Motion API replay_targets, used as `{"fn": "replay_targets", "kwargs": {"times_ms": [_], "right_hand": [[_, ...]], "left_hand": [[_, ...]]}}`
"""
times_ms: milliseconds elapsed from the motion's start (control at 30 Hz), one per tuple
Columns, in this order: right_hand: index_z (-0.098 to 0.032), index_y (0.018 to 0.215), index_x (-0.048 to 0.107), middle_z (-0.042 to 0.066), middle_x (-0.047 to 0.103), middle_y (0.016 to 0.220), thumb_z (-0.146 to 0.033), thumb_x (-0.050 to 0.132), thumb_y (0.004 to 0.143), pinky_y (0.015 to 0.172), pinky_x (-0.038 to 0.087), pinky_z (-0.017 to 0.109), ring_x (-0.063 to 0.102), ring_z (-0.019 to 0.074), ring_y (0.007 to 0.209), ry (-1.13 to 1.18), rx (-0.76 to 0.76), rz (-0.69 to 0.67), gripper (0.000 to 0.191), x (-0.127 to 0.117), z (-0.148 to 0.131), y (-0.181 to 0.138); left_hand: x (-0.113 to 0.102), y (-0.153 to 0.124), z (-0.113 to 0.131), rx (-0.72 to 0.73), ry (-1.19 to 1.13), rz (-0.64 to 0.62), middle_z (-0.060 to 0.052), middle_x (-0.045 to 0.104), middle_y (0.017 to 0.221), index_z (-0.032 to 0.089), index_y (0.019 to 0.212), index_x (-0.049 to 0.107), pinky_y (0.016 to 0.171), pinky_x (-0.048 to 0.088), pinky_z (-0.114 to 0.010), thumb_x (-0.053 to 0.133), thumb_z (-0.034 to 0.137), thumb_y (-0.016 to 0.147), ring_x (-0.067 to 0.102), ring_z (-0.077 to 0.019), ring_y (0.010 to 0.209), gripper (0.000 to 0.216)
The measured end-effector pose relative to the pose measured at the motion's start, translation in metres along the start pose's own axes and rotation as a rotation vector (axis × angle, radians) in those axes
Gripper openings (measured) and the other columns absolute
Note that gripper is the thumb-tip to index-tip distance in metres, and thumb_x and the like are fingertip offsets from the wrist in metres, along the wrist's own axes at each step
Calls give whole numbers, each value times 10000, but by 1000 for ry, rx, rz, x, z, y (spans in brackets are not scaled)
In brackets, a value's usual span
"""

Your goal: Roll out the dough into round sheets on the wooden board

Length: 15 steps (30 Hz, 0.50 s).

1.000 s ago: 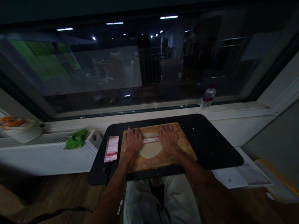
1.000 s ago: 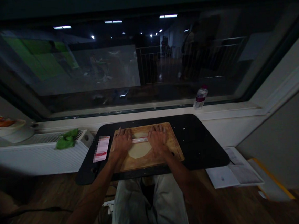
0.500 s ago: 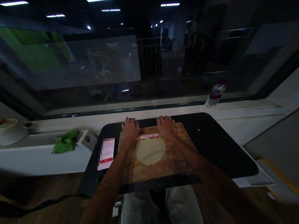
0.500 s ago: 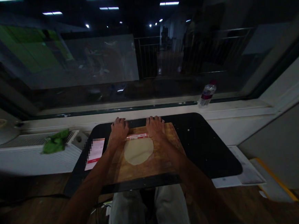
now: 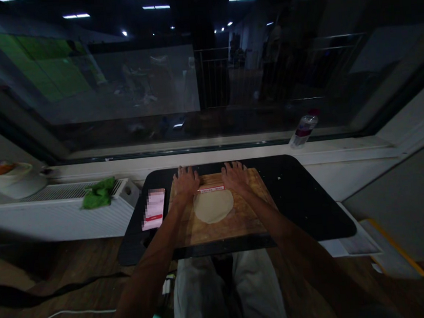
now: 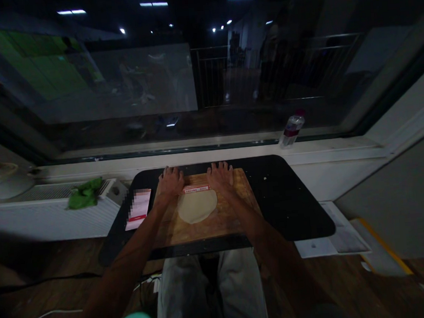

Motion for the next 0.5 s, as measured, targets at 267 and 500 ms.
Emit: {"fn": "replay_targets", "kwargs": {"times_ms": [267, 500], "right_hand": [[-142, 1664, 628, 203, 588, 1734, -288, 443, 1123, 1359, 278, 552, 455, 366, 1655, -16, -85, 14, 590, 12, 8, -44], [-62, 1538, 716, 259, 676, 1621, -274, 378, 1156, 1361, 282, 545, 556, 372, 1575, 0, -145, 72, 552, -4, 10, -89]], "left_hand": [[-5, -60, 7, 7, -16, -3, -235, 604, 1717, 122, 1640, 630, 1352, 394, -642, 428, 301, 1128, 404, -415, 1721, 579], [-9, -109, 11, 130, -49, -3, -203, 608, 1724, 140, 1624, 649, 1364, 367, -665, 376, 244, 1142, 414, -409, 1719, 564]]}}
Point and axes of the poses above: each hand's wrist, its own y-axis towards the middle knuckle, its own x-axis out of the palm, z = x × y, the point moved 5 cm from there along y, towards the middle knuckle
